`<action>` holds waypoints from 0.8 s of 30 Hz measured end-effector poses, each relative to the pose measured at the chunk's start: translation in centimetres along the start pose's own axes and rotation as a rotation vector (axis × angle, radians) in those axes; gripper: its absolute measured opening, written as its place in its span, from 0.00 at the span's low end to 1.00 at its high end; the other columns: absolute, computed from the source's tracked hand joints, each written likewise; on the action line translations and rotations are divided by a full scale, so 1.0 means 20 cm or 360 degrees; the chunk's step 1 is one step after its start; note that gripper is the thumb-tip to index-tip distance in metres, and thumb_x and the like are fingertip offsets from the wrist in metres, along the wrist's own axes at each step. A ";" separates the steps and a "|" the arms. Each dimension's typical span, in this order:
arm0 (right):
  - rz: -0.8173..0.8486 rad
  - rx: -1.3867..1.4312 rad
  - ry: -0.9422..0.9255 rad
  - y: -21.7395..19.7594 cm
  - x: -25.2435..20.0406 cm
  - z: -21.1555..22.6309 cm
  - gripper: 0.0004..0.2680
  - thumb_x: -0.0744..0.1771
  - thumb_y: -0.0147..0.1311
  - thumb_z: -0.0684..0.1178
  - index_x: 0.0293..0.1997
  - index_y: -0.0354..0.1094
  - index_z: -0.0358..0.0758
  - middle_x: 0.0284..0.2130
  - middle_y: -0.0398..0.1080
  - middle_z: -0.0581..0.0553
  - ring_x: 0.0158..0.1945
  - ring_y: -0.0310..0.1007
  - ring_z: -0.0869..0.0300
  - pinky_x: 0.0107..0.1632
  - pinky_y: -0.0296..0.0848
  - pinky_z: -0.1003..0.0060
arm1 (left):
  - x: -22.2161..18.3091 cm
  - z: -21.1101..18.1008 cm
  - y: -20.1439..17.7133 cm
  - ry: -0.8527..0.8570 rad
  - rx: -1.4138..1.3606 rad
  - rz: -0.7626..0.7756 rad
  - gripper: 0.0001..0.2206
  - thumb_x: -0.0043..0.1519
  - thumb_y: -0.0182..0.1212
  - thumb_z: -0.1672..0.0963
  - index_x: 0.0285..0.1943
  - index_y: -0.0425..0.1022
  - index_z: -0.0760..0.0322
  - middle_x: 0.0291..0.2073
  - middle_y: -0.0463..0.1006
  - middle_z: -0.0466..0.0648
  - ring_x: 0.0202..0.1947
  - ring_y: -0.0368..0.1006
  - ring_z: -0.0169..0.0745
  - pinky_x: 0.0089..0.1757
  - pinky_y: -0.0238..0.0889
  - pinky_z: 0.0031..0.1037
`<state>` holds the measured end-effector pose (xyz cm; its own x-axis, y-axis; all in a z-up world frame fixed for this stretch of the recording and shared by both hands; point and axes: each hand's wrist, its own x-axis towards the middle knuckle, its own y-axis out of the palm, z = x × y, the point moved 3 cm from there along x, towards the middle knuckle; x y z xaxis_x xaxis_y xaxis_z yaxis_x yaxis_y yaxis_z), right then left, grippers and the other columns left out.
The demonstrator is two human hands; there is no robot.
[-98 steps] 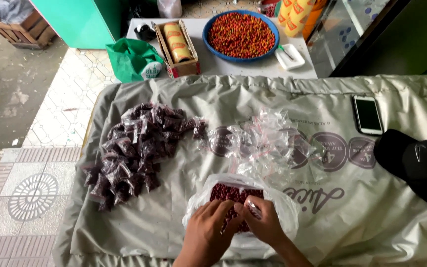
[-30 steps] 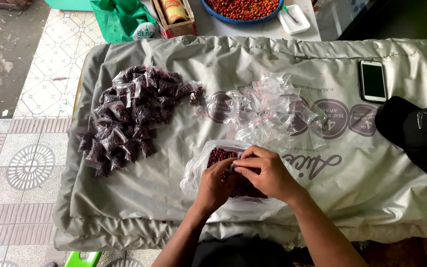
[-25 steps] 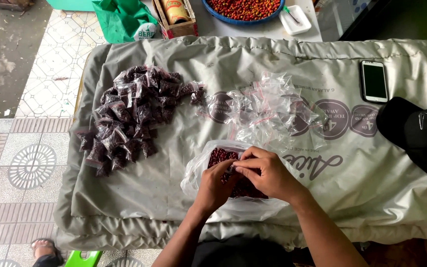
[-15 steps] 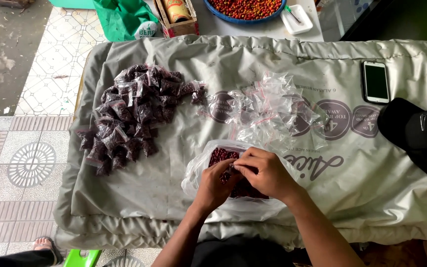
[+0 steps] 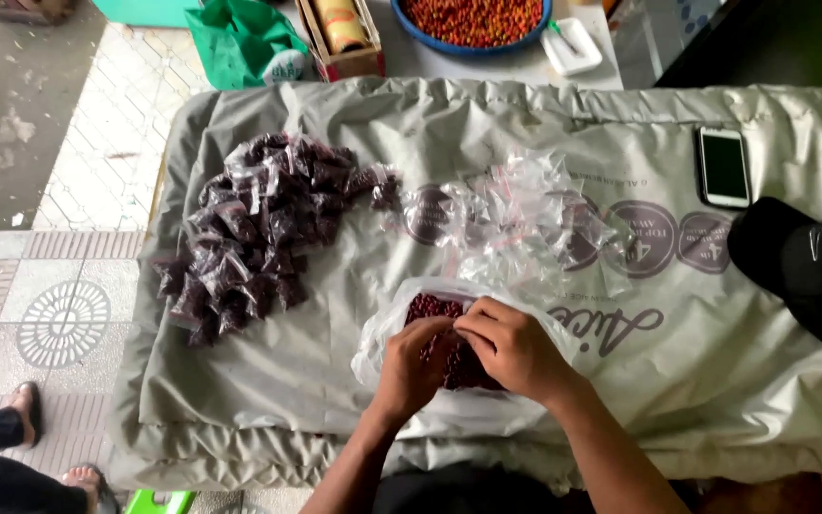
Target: The person scoops red grains from a large bag into small clear plastic bags, ties each bag, and places it on the table. The person repeats this process throughout the clip.
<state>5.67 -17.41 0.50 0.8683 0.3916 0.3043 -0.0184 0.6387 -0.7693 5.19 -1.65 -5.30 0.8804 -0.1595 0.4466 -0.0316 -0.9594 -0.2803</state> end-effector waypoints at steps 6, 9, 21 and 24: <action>0.0001 0.0290 0.0127 -0.05 0.00 0.00 0.04 0.68 0.56 0.41 0.43 0.77 0.41 0.32 0.75 0.47 0.33 0.78 0.57 0.34 0.77 0.64 | 0.00 -0.02 -0.01 0.0021 -0.0093 -0.0068 0.05 0.61 0.64 0.64 0.42 0.84 0.67 0.35 0.85 0.54 0.37 0.84 0.55 0.38 0.76 0.34; 0.0017 0.0366 0.0148 -0.04 -0.02 -0.02 0.05 0.68 0.55 0.41 0.41 0.78 0.42 0.30 0.76 0.50 0.30 0.78 0.60 0.32 0.77 0.67 | -0.02 0.01 -0.01 -0.0050 -0.0229 -0.0087 0.06 0.61 0.63 0.65 0.42 0.84 0.67 0.35 0.85 0.53 0.37 0.84 0.50 0.39 0.76 0.32; -0.0008 0.0193 -0.0049 -0.03 -0.03 0.05 0.04 0.67 0.55 0.41 0.43 0.76 0.38 0.35 0.76 0.48 0.38 0.80 0.59 0.42 0.78 0.65 | 0.01 -0.12 -0.11 -0.0095 -0.0300 -0.0098 0.03 0.60 0.66 0.64 0.40 0.81 0.71 0.38 0.84 0.55 0.40 0.82 0.47 0.42 0.79 0.32; 0.0053 0.0208 -0.0027 0.00 -0.01 0.01 0.05 0.67 0.55 0.41 0.43 0.75 0.37 0.36 0.77 0.47 0.39 0.80 0.57 0.43 0.77 0.62 | 0.03 -0.10 -0.13 -0.0125 -0.0412 -0.0098 0.02 0.62 0.65 0.64 0.40 0.81 0.69 0.35 0.83 0.53 0.36 0.80 0.42 0.39 0.77 0.29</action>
<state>5.33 -17.35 0.46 0.8577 0.4246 0.2901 -0.1125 0.7054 -0.6998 4.87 0.30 -2.53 0.9181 -0.0902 0.3860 -0.0879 -0.9959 -0.0236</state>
